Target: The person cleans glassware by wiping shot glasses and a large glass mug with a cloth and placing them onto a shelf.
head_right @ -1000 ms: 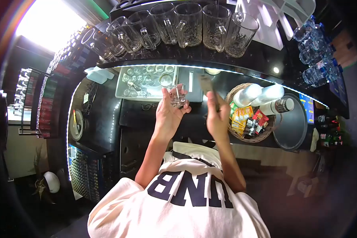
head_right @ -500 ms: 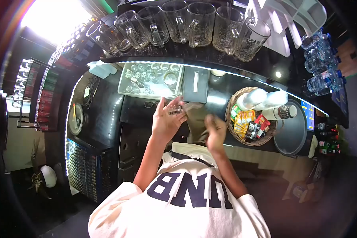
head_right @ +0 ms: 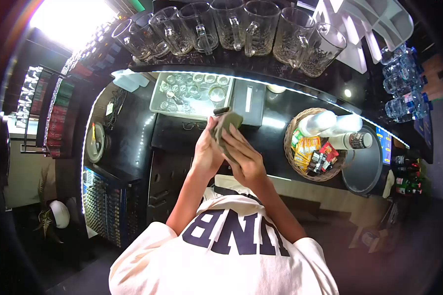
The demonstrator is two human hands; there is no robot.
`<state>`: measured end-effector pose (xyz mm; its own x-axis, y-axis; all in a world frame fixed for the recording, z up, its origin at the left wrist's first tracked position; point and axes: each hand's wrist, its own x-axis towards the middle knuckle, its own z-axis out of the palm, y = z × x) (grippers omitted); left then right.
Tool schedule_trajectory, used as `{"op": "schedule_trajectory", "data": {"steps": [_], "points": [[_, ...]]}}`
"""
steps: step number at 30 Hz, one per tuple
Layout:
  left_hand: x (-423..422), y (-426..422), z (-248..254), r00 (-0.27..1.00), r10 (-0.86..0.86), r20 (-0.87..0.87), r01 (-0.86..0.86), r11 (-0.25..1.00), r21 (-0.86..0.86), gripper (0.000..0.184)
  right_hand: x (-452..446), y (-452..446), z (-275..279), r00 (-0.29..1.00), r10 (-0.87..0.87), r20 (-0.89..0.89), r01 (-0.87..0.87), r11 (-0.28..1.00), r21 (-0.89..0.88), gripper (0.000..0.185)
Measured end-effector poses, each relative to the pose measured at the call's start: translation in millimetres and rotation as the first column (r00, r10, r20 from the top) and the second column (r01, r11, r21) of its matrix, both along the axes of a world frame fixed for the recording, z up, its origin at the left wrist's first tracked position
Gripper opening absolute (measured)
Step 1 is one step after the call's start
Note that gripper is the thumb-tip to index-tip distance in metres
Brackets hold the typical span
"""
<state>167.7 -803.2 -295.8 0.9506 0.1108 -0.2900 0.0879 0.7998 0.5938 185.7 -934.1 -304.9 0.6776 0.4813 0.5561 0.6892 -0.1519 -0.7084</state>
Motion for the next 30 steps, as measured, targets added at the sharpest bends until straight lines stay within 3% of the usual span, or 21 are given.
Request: {"op": "schedule_trajectory", "data": {"steps": [2,3,5,7,9,11,16,18,19,20,23,24,27,28,29,30], "points": [[-4,7,12,0.999,0.007,0.051,-0.014,0.991,0.133,0.052,-9,-7,1,0.995,0.071,-0.073,-0.064,0.994,0.090,0.029],[-5,8,21,0.997,0.005,0.078,-0.021,0.980,0.199,0.052,-13,-15,-1,0.972,0.057,-0.228,-0.033,0.994,0.108,0.028],[-6,10,40,0.996,0.017,0.085,-0.030,0.989,0.146,0.051,-17,-36,-9,0.853,0.035,-0.520,0.033,0.992,0.123,0.027],[-1,16,34,0.986,0.014,0.169,-0.043,0.985,0.166,0.054,-5,-34,-15,0.674,-0.070,-0.735,0.324,0.923,0.209,0.027],[1,16,35,0.985,0.001,0.173,-0.030,0.987,0.161,0.054,10,-28,-1,0.638,-0.111,-0.762,0.458,0.850,0.260,0.032],[3,17,29,0.985,-0.028,0.173,0.014,0.997,0.081,0.054,21,-28,11,0.698,-0.197,-0.689,0.455,0.865,0.213,0.032],[2,-5,30,0.998,0.024,0.065,-0.025,1.000,0.014,0.052,15,-4,41,0.830,-0.167,-0.533,0.309,0.932,0.189,0.030],[3,-14,32,0.997,0.073,-0.018,-0.074,0.996,-0.040,0.051,8,7,44,0.942,-0.164,-0.293,0.204,0.972,0.113,0.028],[2,-17,38,0.993,0.097,-0.060,-0.101,0.993,-0.064,0.051,7,12,41,0.980,-0.195,-0.032,0.196,0.980,0.041,0.028],[-1,-19,47,0.991,0.079,-0.108,-0.084,0.996,-0.040,0.053,2,10,35,0.985,-0.174,-0.001,0.174,0.985,0.008,0.028],[-2,-9,7,0.999,-0.002,-0.040,0.002,1.000,0.009,0.055,-9,-4,24,0.990,-0.018,0.137,0.031,0.995,-0.090,0.025],[2,-10,8,0.996,0.018,-0.084,-0.012,0.998,0.069,0.055,-10,-10,19,0.997,0.013,0.079,-0.008,0.998,-0.067,0.025],[8,-5,-7,0.993,0.006,-0.120,-0.007,1.000,-0.004,0.056,-6,-36,4,0.915,0.117,-0.387,-0.107,0.993,0.048,0.024],[11,-3,-8,0.993,-0.018,-0.116,0.015,0.999,-0.028,0.056,-7,-42,13,0.744,0.023,-0.668,0.032,0.997,0.069,0.023],[13,2,-15,0.997,-0.082,-0.015,0.081,0.994,-0.073,0.054,-3,-51,-8,0.605,-0.011,-0.796,0.224,0.962,0.157,0.024],[17,0,-15,0.996,-0.087,0.013,0.087,0.996,-0.028,0.053,-4,-48,-6,0.662,-0.405,-0.630,0.514,0.857,-0.010,0.029]]}}
